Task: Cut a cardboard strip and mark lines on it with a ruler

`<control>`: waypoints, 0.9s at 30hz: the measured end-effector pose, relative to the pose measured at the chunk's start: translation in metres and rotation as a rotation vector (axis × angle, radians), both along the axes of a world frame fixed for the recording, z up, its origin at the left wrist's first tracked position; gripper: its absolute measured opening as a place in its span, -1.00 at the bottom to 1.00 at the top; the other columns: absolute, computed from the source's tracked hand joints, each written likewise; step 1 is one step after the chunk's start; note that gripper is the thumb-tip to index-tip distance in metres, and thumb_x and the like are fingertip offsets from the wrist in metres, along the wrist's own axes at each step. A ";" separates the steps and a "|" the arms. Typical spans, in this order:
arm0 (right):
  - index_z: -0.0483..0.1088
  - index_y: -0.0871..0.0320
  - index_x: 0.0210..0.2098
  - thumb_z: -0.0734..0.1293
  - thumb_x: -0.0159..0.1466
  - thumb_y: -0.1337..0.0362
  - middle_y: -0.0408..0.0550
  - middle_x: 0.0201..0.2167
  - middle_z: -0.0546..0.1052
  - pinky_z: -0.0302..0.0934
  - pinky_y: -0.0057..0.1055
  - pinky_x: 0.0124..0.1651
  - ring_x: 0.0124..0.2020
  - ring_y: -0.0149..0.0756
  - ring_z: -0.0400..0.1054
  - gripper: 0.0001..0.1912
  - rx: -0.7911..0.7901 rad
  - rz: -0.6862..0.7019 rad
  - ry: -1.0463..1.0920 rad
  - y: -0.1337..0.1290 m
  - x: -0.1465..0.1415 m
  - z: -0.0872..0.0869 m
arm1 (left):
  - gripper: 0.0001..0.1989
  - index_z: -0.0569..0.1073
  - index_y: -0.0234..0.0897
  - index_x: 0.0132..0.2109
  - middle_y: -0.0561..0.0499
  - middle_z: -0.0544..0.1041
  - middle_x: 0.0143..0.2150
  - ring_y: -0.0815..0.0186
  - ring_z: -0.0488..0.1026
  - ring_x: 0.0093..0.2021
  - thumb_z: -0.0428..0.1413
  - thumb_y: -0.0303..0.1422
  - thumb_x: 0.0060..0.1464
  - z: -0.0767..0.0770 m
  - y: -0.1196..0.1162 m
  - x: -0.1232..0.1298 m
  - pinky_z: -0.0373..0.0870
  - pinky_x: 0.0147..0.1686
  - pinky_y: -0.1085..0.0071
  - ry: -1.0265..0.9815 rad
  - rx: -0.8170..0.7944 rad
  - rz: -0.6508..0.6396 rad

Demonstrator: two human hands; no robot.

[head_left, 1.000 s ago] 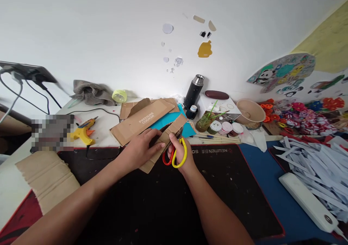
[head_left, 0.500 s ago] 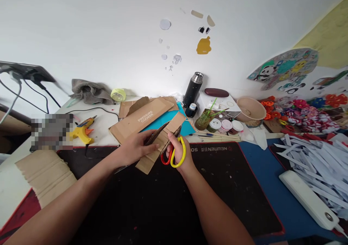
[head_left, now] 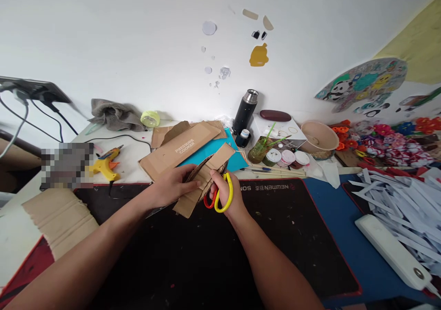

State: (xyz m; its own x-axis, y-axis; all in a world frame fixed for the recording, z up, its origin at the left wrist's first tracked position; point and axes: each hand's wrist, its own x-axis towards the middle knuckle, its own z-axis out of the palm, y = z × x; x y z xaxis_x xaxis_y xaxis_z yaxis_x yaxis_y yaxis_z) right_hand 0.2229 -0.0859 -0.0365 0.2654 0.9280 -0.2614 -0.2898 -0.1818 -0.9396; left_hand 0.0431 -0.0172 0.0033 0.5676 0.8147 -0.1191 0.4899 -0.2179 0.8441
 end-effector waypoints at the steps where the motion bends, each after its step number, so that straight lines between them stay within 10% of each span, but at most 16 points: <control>1: 0.29 0.03 -0.41 0.52 0.16 -0.18 -0.29 -0.74 0.37 0.11 -0.49 -0.68 -0.75 -0.37 0.27 -0.50 0.004 0.002 -0.008 0.000 0.000 0.000 | -0.45 0.57 -0.18 -0.16 0.10 0.51 -0.36 0.22 0.43 -0.33 0.21 0.24 0.14 0.000 0.000 0.000 0.37 -0.33 0.33 0.005 -0.011 -0.015; 27: 0.35 0.04 -0.33 0.50 0.14 -0.14 -0.30 -0.75 0.39 0.11 -0.49 -0.69 -0.76 -0.35 0.28 -0.56 -0.034 0.109 -0.005 -0.003 -0.006 0.000 | -0.45 0.52 -0.19 -0.28 0.12 0.37 -0.44 0.28 0.28 -0.39 0.09 0.23 0.25 0.004 0.005 0.000 0.23 -0.38 0.33 0.084 0.039 -0.064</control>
